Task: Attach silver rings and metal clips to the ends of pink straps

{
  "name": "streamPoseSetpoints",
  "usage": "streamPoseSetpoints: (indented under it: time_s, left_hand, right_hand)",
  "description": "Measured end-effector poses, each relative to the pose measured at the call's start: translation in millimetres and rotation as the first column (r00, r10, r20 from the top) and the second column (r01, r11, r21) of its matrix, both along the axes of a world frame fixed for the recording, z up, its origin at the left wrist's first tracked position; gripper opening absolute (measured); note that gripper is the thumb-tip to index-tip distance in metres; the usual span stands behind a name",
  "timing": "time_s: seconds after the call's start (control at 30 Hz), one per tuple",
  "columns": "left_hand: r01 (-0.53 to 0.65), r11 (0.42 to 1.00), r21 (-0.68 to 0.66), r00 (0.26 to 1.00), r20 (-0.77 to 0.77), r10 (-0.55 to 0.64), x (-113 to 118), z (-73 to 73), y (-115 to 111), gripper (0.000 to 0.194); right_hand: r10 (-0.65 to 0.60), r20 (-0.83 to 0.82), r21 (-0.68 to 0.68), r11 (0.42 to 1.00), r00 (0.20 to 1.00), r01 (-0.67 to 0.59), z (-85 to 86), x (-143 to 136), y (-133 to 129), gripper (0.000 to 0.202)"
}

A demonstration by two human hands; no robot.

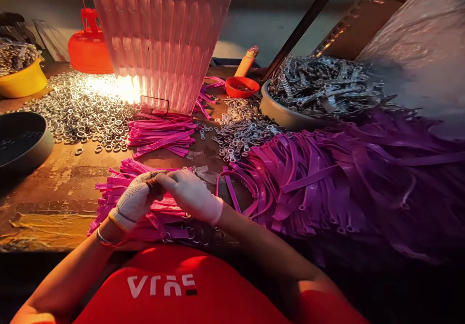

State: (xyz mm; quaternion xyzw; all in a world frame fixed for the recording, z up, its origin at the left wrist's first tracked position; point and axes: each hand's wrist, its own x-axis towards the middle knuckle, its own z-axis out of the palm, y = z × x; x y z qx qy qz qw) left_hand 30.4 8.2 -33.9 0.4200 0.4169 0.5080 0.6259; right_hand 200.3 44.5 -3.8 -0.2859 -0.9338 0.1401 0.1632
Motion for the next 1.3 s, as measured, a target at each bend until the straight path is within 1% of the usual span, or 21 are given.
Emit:
streamPoseSetpoints:
  time_s: [0.03,0.1,0.17,0.23,0.3,0.37,0.47,0.57,0.63,0.73,0.8,0.87,0.9,0.93,0.97,1.0,1.03,1.1,1.17,1.23,1.3]
  left_hand:
    - [-0.010,1.000,-0.006,1.000,0.014,0.010,2,3.3,-1,0.025]
    - [-0.026,0.999,-0.029,0.998,0.049,0.027,5,10.4,-4,0.025]
    - [-0.058,0.998,-0.031,0.998,0.006,0.058,7,16.1,-7,0.025]
    - [-0.071,0.997,-0.013,0.995,-0.072,0.070,9,19.1,-10,0.027]
    - [-0.048,0.999,0.006,0.983,-0.178,0.048,9,19.2,-11,0.032]
    - [-0.041,0.999,0.022,0.964,-0.261,0.045,9,17.4,-11,0.036]
    - [-0.084,0.996,0.021,0.946,-0.312,0.086,9,13.9,-7,0.036]
    - [-0.076,0.995,-0.064,0.950,-0.308,0.052,10,14.8,-2,0.037]
    - [-0.057,0.990,-0.128,0.973,-0.229,0.026,13,18.6,3,0.036]
    - [0.013,0.973,-0.229,0.996,-0.086,-0.034,15,24.2,18,0.034]
    - [0.123,0.963,-0.239,0.982,-0.108,-0.152,14,24.8,40,0.030]
    - [0.242,0.962,-0.130,0.911,-0.312,-0.271,12,22.8,75,0.024]
    - [0.301,0.952,-0.046,0.830,-0.479,-0.285,12,21.3,96,0.024]
    - [0.321,0.946,0.052,0.712,-0.672,-0.205,13,19.6,119,0.024]
    - [0.310,0.942,0.130,0.539,-0.840,-0.062,16,17.7,143,0.026]
    - [0.322,0.934,0.156,0.343,-0.938,0.039,20,15.7,166,0.027]
    - [0.301,0.939,0.169,0.276,-0.957,0.084,25,13.3,188,0.026]
    - [0.282,0.943,0.174,0.183,-0.975,0.126,40,6.8,223,0.027]
    - [0.262,0.953,0.154,0.129,-0.984,0.124,55,-2.0,246,0.027]
    - [0.242,0.961,0.137,0.084,-0.989,0.119,67,-11.7,256,0.028]
    - [0.228,0.964,0.138,0.072,-0.990,0.124,74,-18.8,259,0.029]
  right_hand:
    - [-0.074,-0.098,-0.058,0.996,0.992,0.069,-4.1,0,0,0.037]
    - [-0.228,-0.318,-0.252,0.956,0.920,0.150,-12.9,1,0,0.040]
    - [-0.348,-0.450,-0.454,0.882,0.822,0.125,-19.9,1,-2,0.039]
    - [-0.409,-0.487,-0.553,0.828,0.771,0.090,-23.7,1,-4,0.039]
    - [-0.411,-0.490,-0.527,0.842,0.769,0.115,-24.4,1,-5,0.038]
    - [-0.344,-0.445,-0.390,0.906,0.827,0.167,-22.7,2,-5,0.036]
    - [-0.245,-0.185,-0.111,0.968,0.952,0.227,-16.6,1,-3,0.029]
    - [-0.258,0.087,0.045,0.966,0.962,0.255,-8.5,0,2,0.027]
    - [-0.279,0.124,-0.006,0.960,0.952,0.282,-3.3,1,6,0.027]
    - [-0.310,0.083,-0.254,0.912,0.947,0.321,2.0,9,14,0.027]
    - [-0.379,0.066,-0.316,0.870,0.923,0.380,2.2,18,19,0.025]
    - [-0.488,0.025,-0.278,0.835,0.873,0.475,-1.2,27,22,0.024]
    - [-0.535,-0.019,-0.267,0.817,0.845,0.511,-4.2,30,22,0.025]
    - [-0.561,-0.073,-0.278,0.806,0.825,0.523,-7.9,33,22,0.027]
    - [-0.562,-0.128,-0.305,0.807,0.817,0.506,-12.0,34,20,0.029]
    - [-0.544,-0.179,-0.333,0.817,0.819,0.470,-16.1,34,18,0.030]
    - [-0.518,-0.218,-0.350,0.832,0.827,0.429,-20.0,34,16,0.029]
    - [-0.459,-0.255,-0.347,0.865,0.851,0.362,-26.1,31,11,0.025]
    - [-0.431,-0.256,-0.326,0.881,0.865,0.342,-29.4,27,8,0.023]
    - [-0.434,-0.260,-0.333,0.879,0.863,0.342,-30.5,25,6,0.023]
    - [-0.454,-0.281,-0.356,0.867,0.846,0.347,-30.8,25,6,0.023]
